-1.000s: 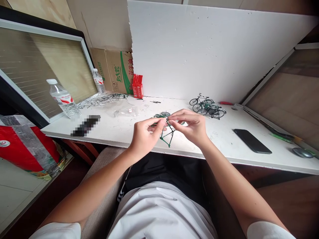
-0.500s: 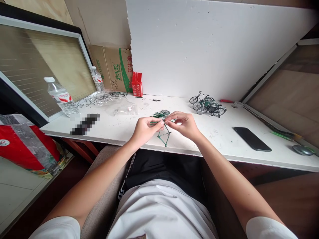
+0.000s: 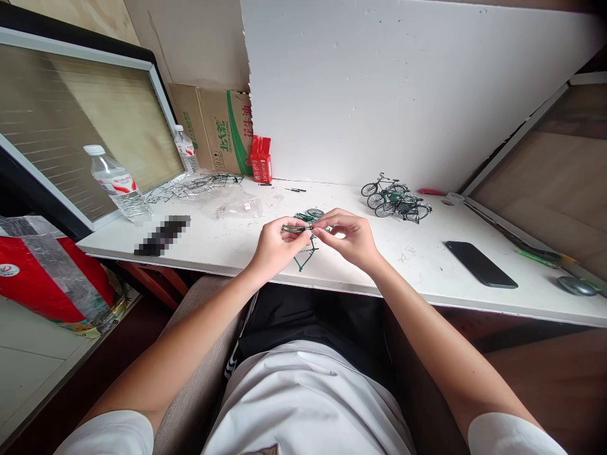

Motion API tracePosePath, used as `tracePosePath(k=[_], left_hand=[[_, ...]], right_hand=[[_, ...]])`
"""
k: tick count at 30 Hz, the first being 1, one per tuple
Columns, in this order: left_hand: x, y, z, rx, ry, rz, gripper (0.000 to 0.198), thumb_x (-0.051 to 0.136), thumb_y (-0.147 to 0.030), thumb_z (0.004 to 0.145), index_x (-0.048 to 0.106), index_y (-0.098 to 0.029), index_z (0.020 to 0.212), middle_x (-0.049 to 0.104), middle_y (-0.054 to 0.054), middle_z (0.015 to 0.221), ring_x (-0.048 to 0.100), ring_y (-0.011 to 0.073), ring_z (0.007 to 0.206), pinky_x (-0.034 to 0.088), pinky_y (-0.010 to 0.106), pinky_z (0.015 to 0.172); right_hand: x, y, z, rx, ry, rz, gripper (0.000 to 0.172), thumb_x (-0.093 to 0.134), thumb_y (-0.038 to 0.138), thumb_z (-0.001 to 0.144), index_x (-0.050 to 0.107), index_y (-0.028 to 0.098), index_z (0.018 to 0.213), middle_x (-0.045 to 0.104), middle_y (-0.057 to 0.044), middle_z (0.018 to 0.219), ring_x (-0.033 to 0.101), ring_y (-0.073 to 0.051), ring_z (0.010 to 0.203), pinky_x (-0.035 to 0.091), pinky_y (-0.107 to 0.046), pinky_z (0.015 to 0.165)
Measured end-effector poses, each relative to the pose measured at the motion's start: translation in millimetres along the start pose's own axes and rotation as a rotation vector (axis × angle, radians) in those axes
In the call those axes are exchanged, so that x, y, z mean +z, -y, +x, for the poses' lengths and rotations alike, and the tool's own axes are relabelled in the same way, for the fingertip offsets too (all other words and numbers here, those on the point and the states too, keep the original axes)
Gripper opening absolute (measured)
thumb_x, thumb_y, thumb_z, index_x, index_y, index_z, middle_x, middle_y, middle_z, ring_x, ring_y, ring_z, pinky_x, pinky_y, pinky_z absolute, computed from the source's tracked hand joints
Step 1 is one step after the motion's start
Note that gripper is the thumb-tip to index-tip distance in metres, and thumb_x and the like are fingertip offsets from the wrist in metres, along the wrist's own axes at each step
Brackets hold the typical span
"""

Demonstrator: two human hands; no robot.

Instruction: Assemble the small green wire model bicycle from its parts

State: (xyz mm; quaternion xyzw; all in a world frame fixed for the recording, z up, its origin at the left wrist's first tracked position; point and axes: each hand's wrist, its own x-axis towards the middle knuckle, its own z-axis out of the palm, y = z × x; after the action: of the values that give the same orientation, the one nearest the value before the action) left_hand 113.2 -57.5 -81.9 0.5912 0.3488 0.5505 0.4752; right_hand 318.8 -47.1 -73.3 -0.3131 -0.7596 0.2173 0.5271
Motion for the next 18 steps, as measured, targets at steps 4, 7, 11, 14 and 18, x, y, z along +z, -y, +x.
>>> tracePosePath(k=[4, 7, 11, 14, 18], left_hand=[[0.5, 0, -1, 0.010, -0.003, -0.003, 0.035, 0.089, -0.037, 0.083, 0.075, -0.014, 0.105, 0.082, 0.011, 0.097, 0.082, 0.0241, 0.089, 0.067, 0.036, 0.088], [2.8, -4, -3, -0.032, 0.024, -0.061, 0.037, 0.089, -0.038, 0.084, 0.073, -0.013, 0.106, 0.081, 0.011, 0.088, 0.082, 0.0245, 0.086, 0.067, 0.038, 0.087], [7.2, -5, -2, -0.097, -0.011, -0.163, 0.037, 0.092, -0.033, 0.081, 0.073, -0.011, 0.104, 0.081, 0.011, 0.087, 0.081, 0.0215, 0.080, 0.067, 0.037, 0.087], [6.4, 5, 3, -0.190, -0.049, -0.239, 0.033, 0.092, -0.026, 0.080, 0.073, -0.009, 0.102, 0.082, 0.013, 0.091, 0.080, 0.0195, 0.080, 0.065, 0.035, 0.086], [-2.0, 25, 13, -0.312, 0.009, -0.298, 0.026, 0.088, -0.020, 0.080, 0.075, -0.006, 0.098, 0.081, 0.013, 0.089, 0.078, 0.0171, 0.081, 0.061, 0.028, 0.081]], right_hand=[[0, 1, 0, -0.010, -0.025, -0.018, 0.026, 0.083, 0.053, 0.093, 0.086, 0.027, 0.097, 0.080, -0.009, 0.101, 0.075, -0.023, 0.093, 0.062, -0.033, 0.067], [0, 1, 0, -0.005, -0.022, -0.031, 0.027, 0.082, 0.053, 0.093, 0.086, 0.027, 0.098, 0.080, -0.009, 0.102, 0.075, -0.023, 0.093, 0.062, -0.033, 0.067], [3, -3, 0, -0.001, -0.028, -0.053, 0.026, 0.081, 0.051, 0.095, 0.085, 0.026, 0.099, 0.080, -0.009, 0.102, 0.075, -0.022, 0.094, 0.061, -0.031, 0.067], [8, -11, -1, 0.017, -0.018, -0.104, 0.026, 0.078, 0.050, 0.097, 0.084, 0.024, 0.100, 0.079, -0.009, 0.102, 0.074, -0.022, 0.092, 0.059, -0.031, 0.065], [13, -26, -3, -0.003, 0.067, -0.209, 0.026, 0.072, 0.047, 0.101, 0.081, 0.023, 0.100, 0.079, -0.009, 0.103, 0.072, -0.023, 0.091, 0.058, -0.032, 0.063]])
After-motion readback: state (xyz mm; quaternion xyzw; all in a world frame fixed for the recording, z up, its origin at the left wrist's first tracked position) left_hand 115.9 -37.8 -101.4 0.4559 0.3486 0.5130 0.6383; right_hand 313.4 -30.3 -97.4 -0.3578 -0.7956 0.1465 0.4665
